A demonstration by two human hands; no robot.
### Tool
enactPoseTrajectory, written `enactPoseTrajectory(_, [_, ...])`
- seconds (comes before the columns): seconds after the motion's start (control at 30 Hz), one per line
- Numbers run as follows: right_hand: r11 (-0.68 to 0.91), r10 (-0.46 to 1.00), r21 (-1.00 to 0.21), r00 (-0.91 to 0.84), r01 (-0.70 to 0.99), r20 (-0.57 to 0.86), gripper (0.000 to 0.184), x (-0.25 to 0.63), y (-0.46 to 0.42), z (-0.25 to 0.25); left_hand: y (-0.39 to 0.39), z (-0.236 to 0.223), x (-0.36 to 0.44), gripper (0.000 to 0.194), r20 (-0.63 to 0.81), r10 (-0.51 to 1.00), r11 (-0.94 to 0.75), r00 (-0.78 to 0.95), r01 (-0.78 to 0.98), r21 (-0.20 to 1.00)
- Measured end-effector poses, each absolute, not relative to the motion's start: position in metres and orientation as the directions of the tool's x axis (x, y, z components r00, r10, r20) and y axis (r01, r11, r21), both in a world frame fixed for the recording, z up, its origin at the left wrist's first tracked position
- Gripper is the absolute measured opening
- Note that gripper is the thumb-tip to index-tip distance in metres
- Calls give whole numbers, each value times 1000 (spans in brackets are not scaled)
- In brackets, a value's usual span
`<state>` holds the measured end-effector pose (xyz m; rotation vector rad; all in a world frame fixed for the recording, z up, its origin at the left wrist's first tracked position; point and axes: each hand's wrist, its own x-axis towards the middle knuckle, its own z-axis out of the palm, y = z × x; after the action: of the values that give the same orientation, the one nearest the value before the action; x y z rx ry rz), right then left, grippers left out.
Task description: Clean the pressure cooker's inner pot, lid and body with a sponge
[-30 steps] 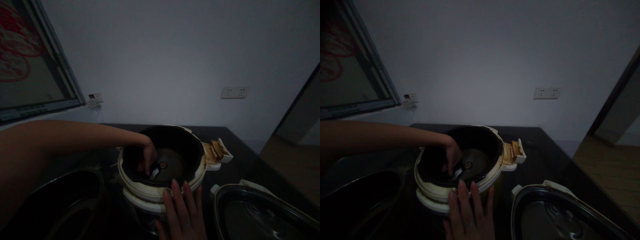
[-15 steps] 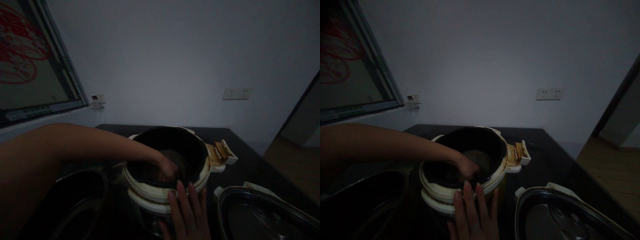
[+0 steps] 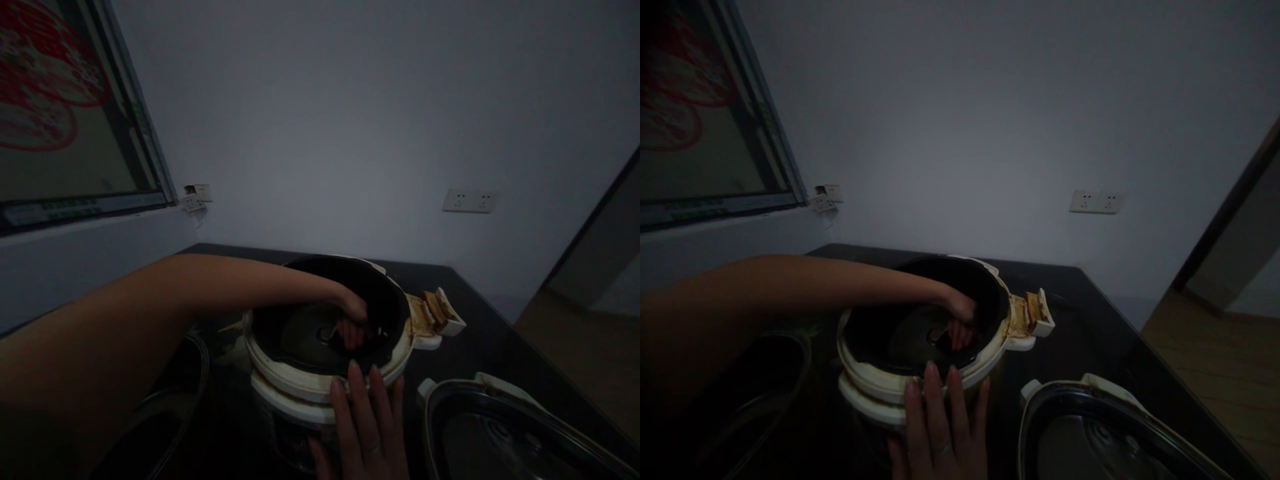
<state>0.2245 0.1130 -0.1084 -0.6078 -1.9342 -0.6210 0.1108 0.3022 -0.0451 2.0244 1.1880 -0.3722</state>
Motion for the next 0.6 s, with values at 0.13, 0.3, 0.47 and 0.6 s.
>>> enactPoseTrajectory(0.13, [746,147,153,-384,648,912,37,224,113,-110,321,-35,83,31,-683,602,-216,414,908,360])
enactPoseTrajectory(0.3, [747,135,152,-372,647,918,37,221,114,-109,329,-26,39,28,-753,546,-220,368,930,295])
enactPoseTrajectory(0.47, [746,140,132,-347,653,927,31,220,115,-105,318,-21,26,27,-811,434,-225,393,919,325])
enactPoseTrajectory(0.6, [751,126,121,-320,650,939,28,217,114,-103,303,-15,29,25,-809,379,-191,449,893,407])
